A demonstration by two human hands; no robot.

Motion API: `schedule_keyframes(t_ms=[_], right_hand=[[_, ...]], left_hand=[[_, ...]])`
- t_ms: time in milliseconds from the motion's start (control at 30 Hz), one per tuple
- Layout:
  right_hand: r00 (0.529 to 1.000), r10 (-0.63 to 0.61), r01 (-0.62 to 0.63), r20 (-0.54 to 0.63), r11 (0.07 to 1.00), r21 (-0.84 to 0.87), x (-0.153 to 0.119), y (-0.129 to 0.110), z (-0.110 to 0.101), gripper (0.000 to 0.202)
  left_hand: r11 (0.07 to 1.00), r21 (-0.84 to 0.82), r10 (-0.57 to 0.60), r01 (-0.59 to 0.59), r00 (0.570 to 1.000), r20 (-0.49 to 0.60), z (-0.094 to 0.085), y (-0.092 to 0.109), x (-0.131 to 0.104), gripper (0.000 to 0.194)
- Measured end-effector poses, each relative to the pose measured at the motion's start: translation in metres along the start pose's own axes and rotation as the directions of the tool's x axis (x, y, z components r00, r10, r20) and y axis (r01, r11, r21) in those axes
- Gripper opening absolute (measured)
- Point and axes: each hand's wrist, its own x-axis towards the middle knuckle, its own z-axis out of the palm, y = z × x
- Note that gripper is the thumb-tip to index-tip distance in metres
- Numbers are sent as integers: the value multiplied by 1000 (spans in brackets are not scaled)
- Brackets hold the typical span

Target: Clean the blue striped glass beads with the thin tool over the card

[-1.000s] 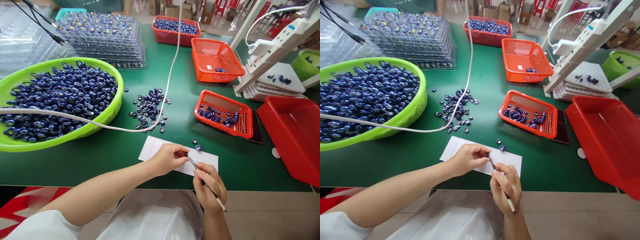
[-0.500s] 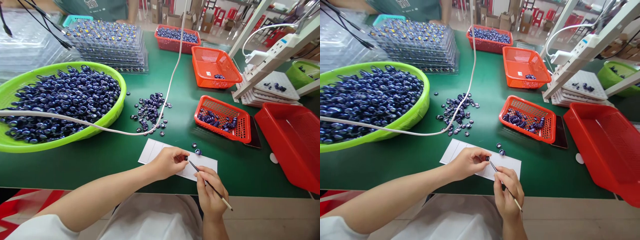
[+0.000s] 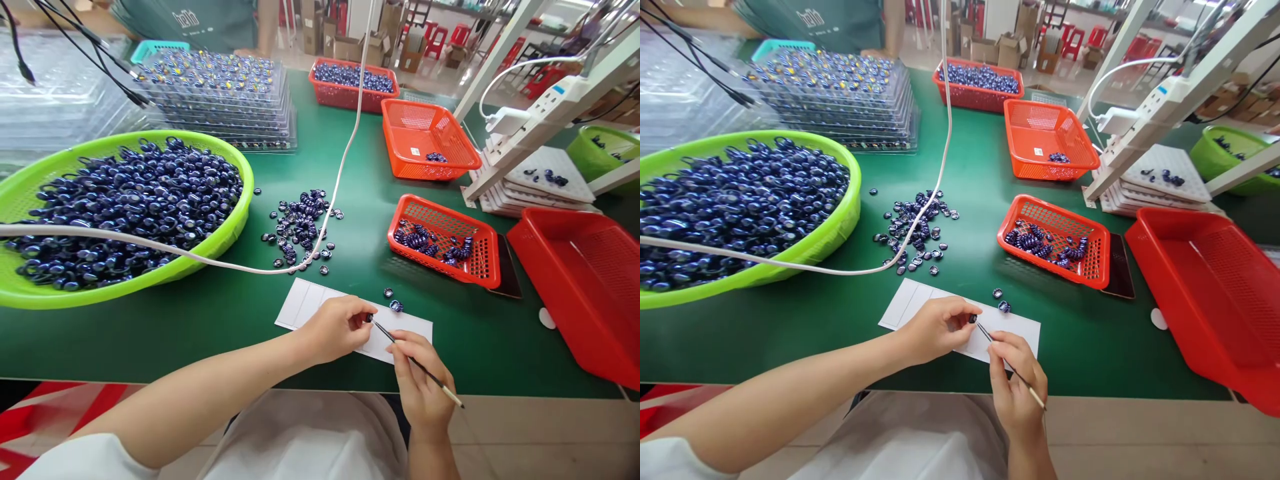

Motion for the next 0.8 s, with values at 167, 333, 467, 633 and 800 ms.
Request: schedule_keyframes(t_ms=[167, 333, 467, 633, 800], right_hand=[[988, -125, 125, 85, 992, 8, 3, -1, -3, 41], [997, 76, -73, -25, 992, 107, 3, -1, -1, 30], [967, 206, -182, -151, 971, 157, 6, -3, 0, 20], [967, 222, -208, -123, 971, 116, 2, -2, 2, 20], [976, 191, -181, -108, 979, 96, 0, 1, 5, 20]], left_hand=[[994, -45, -100, 101, 995, 5, -3, 2, 2, 26], [984, -111, -143, 143, 990, 6, -5, 5, 3, 26], [983, -96, -157, 155, 987, -21, -7, 4, 4, 25], [1000, -6, -16, 16, 1000, -16, -4, 2, 1, 26], [994, 55, 100, -98, 995, -30, -1, 1, -2, 26]])
